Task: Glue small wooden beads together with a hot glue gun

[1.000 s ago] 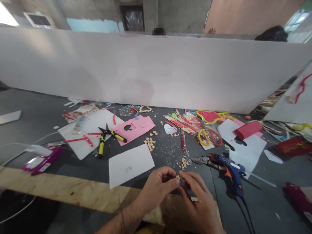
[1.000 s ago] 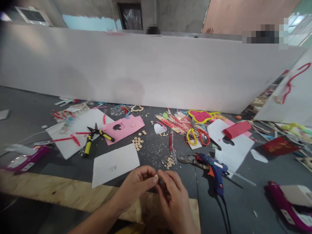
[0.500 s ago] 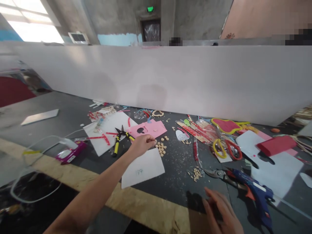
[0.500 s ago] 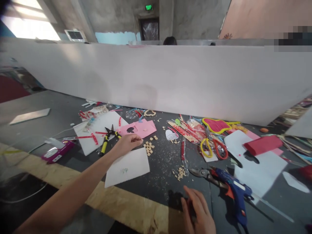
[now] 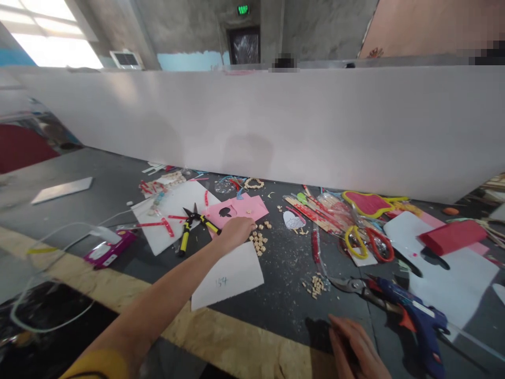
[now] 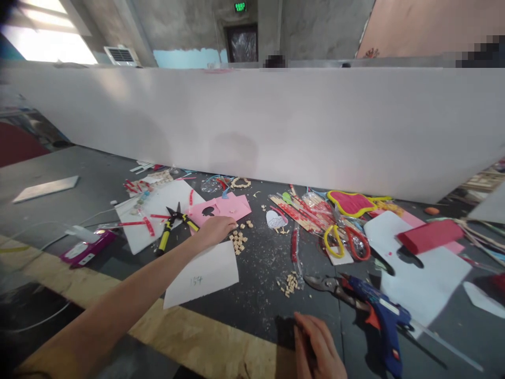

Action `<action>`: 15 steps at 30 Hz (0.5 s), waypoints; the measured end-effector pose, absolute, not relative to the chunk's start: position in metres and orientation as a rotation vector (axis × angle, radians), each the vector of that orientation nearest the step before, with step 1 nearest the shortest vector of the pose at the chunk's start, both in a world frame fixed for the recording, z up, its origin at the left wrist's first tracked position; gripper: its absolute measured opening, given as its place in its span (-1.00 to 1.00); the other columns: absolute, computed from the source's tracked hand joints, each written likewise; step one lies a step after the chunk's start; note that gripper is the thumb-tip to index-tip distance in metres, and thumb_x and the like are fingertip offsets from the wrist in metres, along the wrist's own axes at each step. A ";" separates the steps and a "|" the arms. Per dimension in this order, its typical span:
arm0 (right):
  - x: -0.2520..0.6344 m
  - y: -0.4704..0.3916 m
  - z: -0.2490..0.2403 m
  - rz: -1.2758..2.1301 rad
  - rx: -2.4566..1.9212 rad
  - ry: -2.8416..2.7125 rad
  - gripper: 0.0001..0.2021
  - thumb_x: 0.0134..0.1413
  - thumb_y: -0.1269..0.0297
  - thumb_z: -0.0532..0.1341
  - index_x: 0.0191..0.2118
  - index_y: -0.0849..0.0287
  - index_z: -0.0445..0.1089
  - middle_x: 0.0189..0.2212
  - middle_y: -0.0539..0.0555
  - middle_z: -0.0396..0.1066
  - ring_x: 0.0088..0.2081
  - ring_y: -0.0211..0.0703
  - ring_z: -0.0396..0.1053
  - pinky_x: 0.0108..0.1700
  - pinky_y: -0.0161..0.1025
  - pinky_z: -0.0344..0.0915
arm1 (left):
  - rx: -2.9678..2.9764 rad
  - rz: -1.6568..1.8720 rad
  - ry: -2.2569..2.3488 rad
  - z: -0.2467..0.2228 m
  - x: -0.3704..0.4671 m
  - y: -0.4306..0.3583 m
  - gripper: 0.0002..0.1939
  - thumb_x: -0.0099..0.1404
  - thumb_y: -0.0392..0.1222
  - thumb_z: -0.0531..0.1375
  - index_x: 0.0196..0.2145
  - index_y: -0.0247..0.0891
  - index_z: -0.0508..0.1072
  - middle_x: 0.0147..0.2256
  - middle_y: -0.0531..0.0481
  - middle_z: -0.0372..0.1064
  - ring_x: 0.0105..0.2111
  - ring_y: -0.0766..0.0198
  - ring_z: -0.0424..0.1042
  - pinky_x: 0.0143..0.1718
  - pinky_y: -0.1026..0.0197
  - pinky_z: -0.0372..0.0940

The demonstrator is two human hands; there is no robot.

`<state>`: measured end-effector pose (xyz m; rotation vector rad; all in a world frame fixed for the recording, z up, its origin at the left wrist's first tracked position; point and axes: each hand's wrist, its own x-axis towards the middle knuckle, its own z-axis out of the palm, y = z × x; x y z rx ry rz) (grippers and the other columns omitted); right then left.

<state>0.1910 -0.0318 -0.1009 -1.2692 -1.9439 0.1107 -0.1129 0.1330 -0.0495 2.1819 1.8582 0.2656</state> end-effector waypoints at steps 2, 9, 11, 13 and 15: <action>0.190 -0.031 -0.099 0.114 -1.279 -1.939 -0.71 0.15 0.06 0.05 -0.20 0.11 0.41 -0.36 0.08 0.48 -0.35 -0.18 0.48 -0.33 -0.35 0.42 | 2.210 0.218 1.862 -0.050 -0.109 0.131 -0.71 0.29 -0.20 -0.02 -0.35 -0.24 0.50 -0.30 -0.11 0.50 -0.23 0.14 0.43 -0.23 0.22 0.22; 0.187 -0.032 -0.095 0.146 -1.355 -1.930 -0.66 0.14 0.02 0.04 -0.27 0.12 0.44 -0.38 0.09 0.49 -0.36 -0.18 0.48 -0.33 -0.35 0.43 | 2.301 0.085 1.868 -0.049 -0.102 0.129 -0.73 0.25 -0.35 -0.02 -0.36 -0.31 0.49 -0.32 -0.21 0.48 -0.24 0.10 0.42 -0.21 0.16 0.22; 0.187 -0.032 -0.094 0.161 -1.358 -1.931 -0.66 0.14 0.02 0.04 -0.28 0.12 0.44 -0.38 0.09 0.49 -0.35 -0.17 0.48 -0.33 -0.34 0.43 | 2.316 0.068 1.866 -0.049 -0.101 0.129 -0.73 0.23 -0.38 -0.02 -0.36 -0.32 0.49 -0.32 -0.22 0.47 -0.24 0.09 0.42 -0.22 0.14 0.22; 0.187 -0.032 -0.093 0.172 -1.349 -1.938 -0.66 0.15 0.03 0.03 -0.28 0.12 0.44 -0.38 0.10 0.49 -0.36 -0.17 0.48 -0.34 -0.34 0.43 | 2.326 0.064 1.860 -0.049 -0.101 0.130 -0.73 0.21 -0.40 -0.01 -0.36 -0.32 0.49 -0.33 -0.23 0.47 -0.25 0.07 0.42 -0.23 0.14 0.23; 0.187 -0.031 -0.093 0.177 -1.338 -1.946 -0.67 0.15 0.04 0.03 -0.28 0.12 0.44 -0.38 0.10 0.49 -0.37 -0.18 0.48 -0.35 -0.35 0.43 | 2.327 0.075 1.853 -0.050 -0.101 0.131 -0.74 0.20 -0.40 -0.01 -0.37 -0.31 0.49 -0.32 -0.23 0.47 -0.25 0.06 0.42 -0.24 0.14 0.23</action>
